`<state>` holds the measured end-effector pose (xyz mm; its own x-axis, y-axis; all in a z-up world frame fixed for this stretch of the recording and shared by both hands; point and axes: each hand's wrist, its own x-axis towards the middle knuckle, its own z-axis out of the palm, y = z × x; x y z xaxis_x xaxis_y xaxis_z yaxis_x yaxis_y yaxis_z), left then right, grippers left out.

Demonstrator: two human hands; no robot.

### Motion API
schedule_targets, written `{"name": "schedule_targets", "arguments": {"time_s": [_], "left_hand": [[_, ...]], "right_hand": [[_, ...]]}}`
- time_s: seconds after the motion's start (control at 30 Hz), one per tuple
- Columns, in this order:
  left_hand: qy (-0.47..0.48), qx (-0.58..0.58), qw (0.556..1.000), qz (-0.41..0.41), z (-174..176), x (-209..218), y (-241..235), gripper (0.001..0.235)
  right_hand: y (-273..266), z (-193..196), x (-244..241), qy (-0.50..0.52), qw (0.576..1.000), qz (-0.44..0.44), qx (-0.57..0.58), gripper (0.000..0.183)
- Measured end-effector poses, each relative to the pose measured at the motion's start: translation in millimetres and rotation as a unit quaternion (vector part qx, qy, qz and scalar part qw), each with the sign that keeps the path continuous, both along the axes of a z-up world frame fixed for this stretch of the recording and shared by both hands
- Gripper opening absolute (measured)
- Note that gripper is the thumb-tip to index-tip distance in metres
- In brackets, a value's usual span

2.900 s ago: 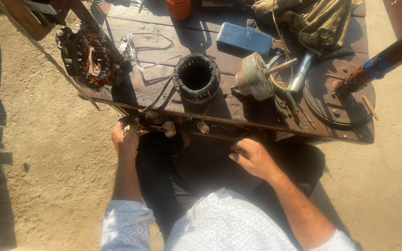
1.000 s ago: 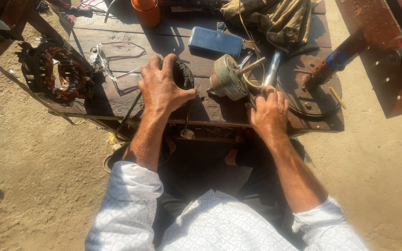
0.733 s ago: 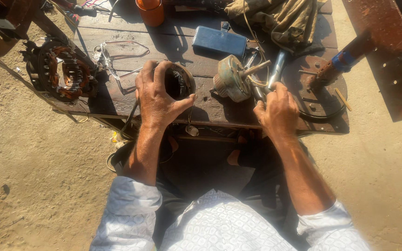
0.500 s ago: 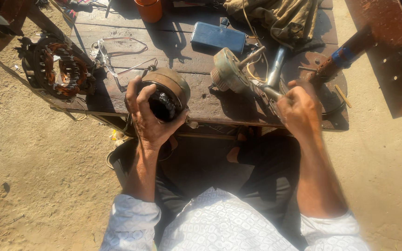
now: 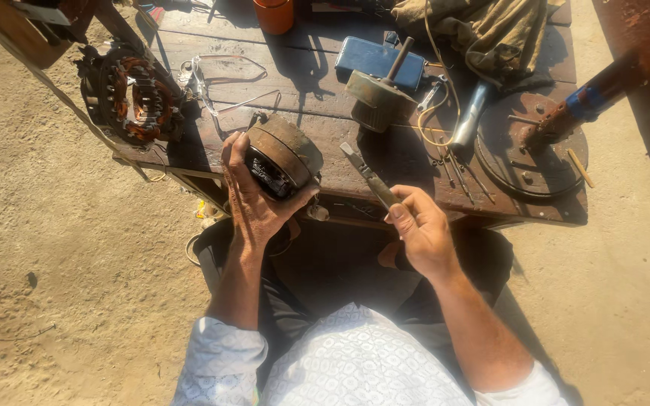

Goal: The person disassembles a small electrical motor, removes the rotor, and applies oil to the bearings using an oil can. The person then reassembles the motor and uses pliers to strip and twist wires.

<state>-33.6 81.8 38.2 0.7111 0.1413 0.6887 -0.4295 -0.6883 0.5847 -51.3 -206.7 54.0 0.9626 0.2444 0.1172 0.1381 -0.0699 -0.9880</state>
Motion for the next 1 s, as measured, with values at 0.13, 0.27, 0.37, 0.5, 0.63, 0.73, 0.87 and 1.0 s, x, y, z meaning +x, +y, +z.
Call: {"name": "schedule_targets", "arguments": {"time_s": [0.13,0.27,0.37,0.5,0.63,0.73,0.87,1.0], "left_hand": [[-0.002,0.006,1.000,0.008,2,-3,-3,0.126],[0.006,0.018,0.999,0.035,5,-4,-7,0.125],[0.007,0.020,0.999,0.047,8,-4,-9,0.125],[0.011,0.014,0.998,0.056,4,-6,-12,0.123],[0.065,-0.048,0.993,0.081,-1,-5,-25,0.112],[0.110,-0.034,0.986,0.119,-2,-17,-35,0.113],[0.156,-0.051,0.982,0.097,-3,-34,-44,0.109],[0.150,-0.055,0.984,0.081,2,-38,-49,0.099]], "right_hand": [[36,10,5,-0.331,0.935,-0.019,-0.126,0.046],[56,10,40,-0.363,0.874,-0.026,-0.321,0.044],[48,5,47,-0.277,0.897,-0.112,-0.325,0.047],[9,-6,39,-0.234,0.928,-0.148,-0.248,0.044],[-18,-17,49,-0.280,0.863,-0.223,-0.356,0.037],[-23,-16,69,-0.289,0.808,-0.230,-0.460,0.032],[-10,-7,77,-0.362,0.733,-0.260,-0.514,0.033],[29,-2,44,-0.335,0.875,-0.169,-0.307,0.038]]}}
